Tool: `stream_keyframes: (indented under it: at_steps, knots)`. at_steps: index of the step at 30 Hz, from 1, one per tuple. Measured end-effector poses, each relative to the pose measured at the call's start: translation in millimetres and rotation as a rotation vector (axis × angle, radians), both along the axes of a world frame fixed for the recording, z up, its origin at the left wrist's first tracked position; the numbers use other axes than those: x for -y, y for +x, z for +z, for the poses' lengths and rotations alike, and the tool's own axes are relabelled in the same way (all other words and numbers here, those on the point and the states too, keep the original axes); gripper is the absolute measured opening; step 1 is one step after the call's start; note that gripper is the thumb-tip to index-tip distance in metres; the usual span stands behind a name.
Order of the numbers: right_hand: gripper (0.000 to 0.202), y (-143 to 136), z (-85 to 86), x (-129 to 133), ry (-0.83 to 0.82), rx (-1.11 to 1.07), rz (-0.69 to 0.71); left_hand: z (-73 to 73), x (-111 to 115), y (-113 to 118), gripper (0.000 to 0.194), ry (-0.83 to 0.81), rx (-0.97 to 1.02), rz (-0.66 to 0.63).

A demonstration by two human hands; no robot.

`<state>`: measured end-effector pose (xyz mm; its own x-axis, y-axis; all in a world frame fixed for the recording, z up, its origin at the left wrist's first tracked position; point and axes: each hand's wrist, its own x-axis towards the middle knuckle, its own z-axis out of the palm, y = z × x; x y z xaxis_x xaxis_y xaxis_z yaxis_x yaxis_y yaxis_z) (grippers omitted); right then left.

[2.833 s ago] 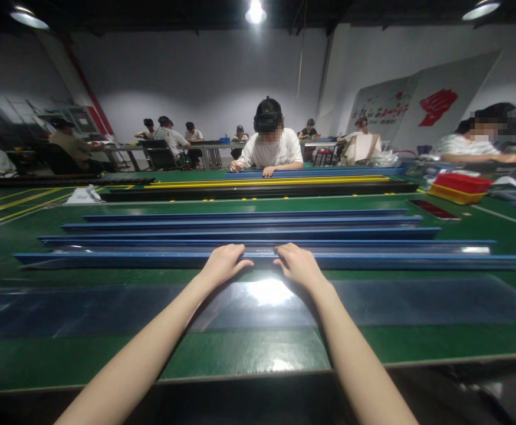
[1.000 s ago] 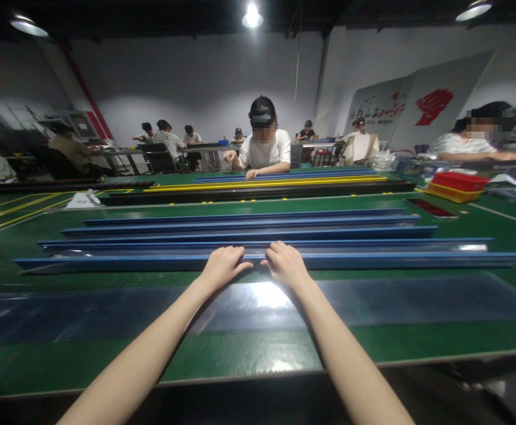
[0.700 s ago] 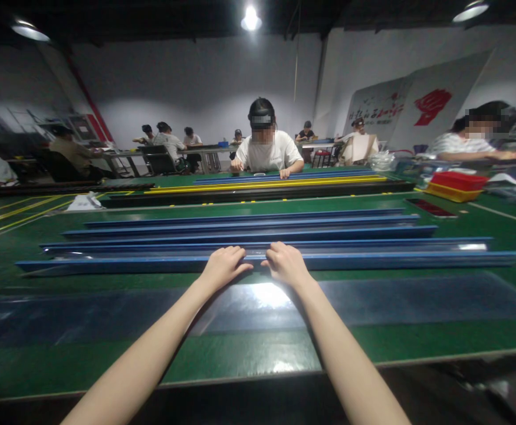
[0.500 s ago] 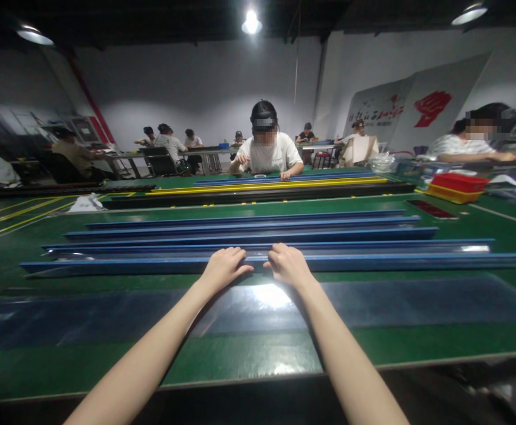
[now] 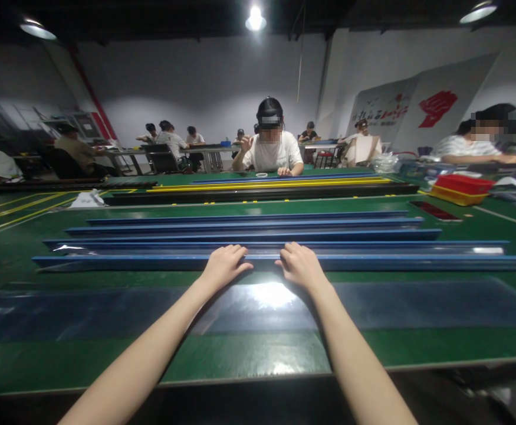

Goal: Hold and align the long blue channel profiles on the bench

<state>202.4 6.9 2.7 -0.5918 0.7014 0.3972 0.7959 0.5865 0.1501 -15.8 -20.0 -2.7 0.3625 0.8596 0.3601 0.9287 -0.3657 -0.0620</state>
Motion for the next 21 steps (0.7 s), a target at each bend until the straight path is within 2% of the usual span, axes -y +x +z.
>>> stream_keyframes:
  at_steps: [9, 17, 21]
  knots:
    - [0.027, -2, -4.0, 1, 0.051, -0.022, 0.044, 0.2, 2, 2, 0.033, 0.005, 0.029, 0.026]
    - [0.027, -19, -9.0, 0, 0.162, -0.048, 0.105, -1.3, 1, 2, 0.034, 0.017, 0.017, 0.047]
    - [0.024, -21, -10.1, -2, 0.161, -0.088, 0.112, -2.5, 0, 1, 0.034, 0.034, 0.012, 0.044]
